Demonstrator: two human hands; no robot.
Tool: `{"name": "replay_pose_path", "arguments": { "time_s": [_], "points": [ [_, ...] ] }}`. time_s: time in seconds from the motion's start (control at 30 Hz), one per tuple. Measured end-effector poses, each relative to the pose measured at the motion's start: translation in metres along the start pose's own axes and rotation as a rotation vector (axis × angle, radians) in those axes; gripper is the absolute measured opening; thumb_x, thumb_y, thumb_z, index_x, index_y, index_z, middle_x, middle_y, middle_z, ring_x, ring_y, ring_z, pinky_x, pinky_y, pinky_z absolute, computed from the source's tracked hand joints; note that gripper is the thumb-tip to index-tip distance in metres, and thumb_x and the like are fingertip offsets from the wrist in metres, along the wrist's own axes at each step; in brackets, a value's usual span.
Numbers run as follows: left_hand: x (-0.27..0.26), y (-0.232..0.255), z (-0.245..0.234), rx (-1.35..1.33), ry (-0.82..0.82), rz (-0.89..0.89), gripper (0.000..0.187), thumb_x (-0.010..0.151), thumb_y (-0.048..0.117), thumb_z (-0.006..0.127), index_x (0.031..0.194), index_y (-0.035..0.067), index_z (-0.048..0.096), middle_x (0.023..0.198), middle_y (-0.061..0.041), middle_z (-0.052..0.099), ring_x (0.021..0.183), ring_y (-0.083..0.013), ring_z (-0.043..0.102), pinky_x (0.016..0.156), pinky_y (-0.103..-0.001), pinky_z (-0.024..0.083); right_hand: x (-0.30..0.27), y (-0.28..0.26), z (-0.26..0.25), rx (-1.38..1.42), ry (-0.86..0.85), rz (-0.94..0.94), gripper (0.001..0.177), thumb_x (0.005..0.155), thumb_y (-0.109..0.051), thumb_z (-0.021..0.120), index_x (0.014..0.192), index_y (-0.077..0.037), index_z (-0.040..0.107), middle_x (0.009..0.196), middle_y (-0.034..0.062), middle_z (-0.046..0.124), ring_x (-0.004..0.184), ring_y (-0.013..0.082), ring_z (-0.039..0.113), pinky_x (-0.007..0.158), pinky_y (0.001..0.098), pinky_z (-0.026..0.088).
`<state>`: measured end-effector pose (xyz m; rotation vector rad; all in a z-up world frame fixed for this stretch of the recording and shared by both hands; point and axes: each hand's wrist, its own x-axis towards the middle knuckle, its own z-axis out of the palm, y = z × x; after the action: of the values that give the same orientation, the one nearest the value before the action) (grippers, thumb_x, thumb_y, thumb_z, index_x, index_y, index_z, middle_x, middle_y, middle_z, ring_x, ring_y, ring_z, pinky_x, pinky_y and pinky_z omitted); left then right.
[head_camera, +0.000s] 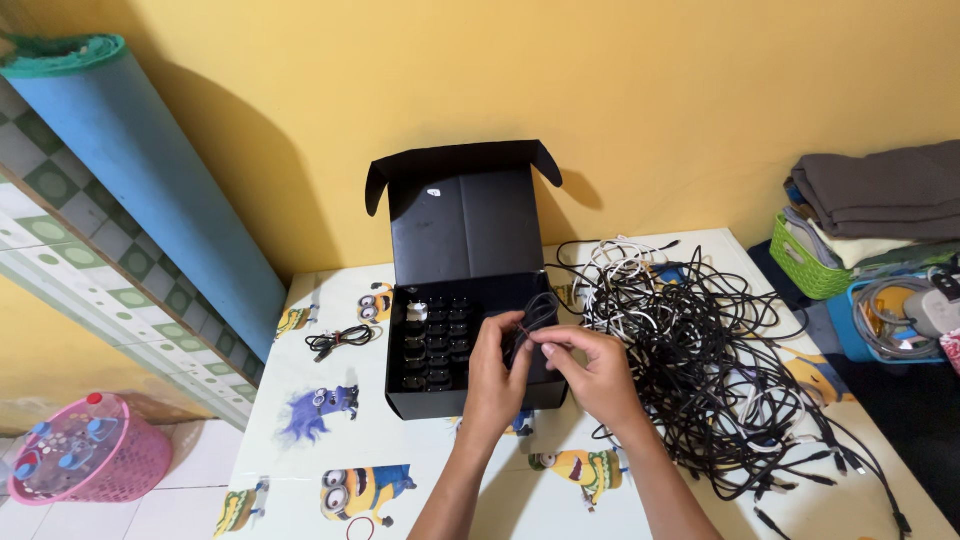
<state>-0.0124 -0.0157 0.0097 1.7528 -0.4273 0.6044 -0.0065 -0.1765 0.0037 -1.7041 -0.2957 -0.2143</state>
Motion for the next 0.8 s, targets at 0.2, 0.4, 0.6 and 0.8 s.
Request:
{"name": "replay_pose_path", "arguments": {
  "time_s": [0.2,0.4,0.6,0.8],
  "points": [
    [0.001,-0.005,-0.002,-0.094,-0.006,-0.104,0.039,0.085,0.008,0.081,0.117,-0.001,0.061,0.103,-0.013,0.071,0.092,-0.0222,0.069,0.081,-0.030,0.055,0.005,0.018,-0.004,0.210,0.198,-0.217,0.011,0.102,-0.002,0.065,0.112,0.003,0.065,0.103,0.0114,0.072,0.085,0.0130,0.069,0.079,0.0271,0.058],
    [-0.002,-0.012,0.000,0.041,-0.066,-0.069,0.031,0.085,0.008,0.084,0.107,0.000,0.065,0.090,-0.012,0.069,0.075,-0.0192,0.066,0.067,-0.030,0.052,0.008,-0.001,-0.012,0.304,0.003,-0.016,0.031,0.095,-0.005,0.061,0.127,-0.004,0.063,0.128,0.0133,0.068,0.086,0.0115,0.066,0.079,0.0277,0.058],
    [-0.002,-0.013,-0.004,-0.014,-0.108,0.024,0.030,0.086,0.004,0.078,0.107,-0.001,0.058,0.098,-0.012,0.063,0.082,-0.0187,0.064,0.072,-0.030,0.054,0.014,0.018,-0.015,0.366,0.013,-0.014,0.009,0.094,0.000,0.066,0.100,0.005,0.069,0.124,0.0160,0.069,0.093,0.0161,0.070,0.082,0.0325,0.061],
    [0.004,-0.017,-0.008,-0.241,-0.180,-0.171,0.045,0.085,0.007,0.080,0.124,0.003,0.058,0.106,-0.006,0.069,0.095,-0.0118,0.067,0.082,-0.026,0.054,0.018,0.031,-0.016,0.473,0.140,0.019,0.011,0.092,0.003,0.067,0.102,0.004,0.070,0.122,0.0182,0.069,0.094,0.0211,0.073,0.084,0.0350,0.062]
  ]
}}
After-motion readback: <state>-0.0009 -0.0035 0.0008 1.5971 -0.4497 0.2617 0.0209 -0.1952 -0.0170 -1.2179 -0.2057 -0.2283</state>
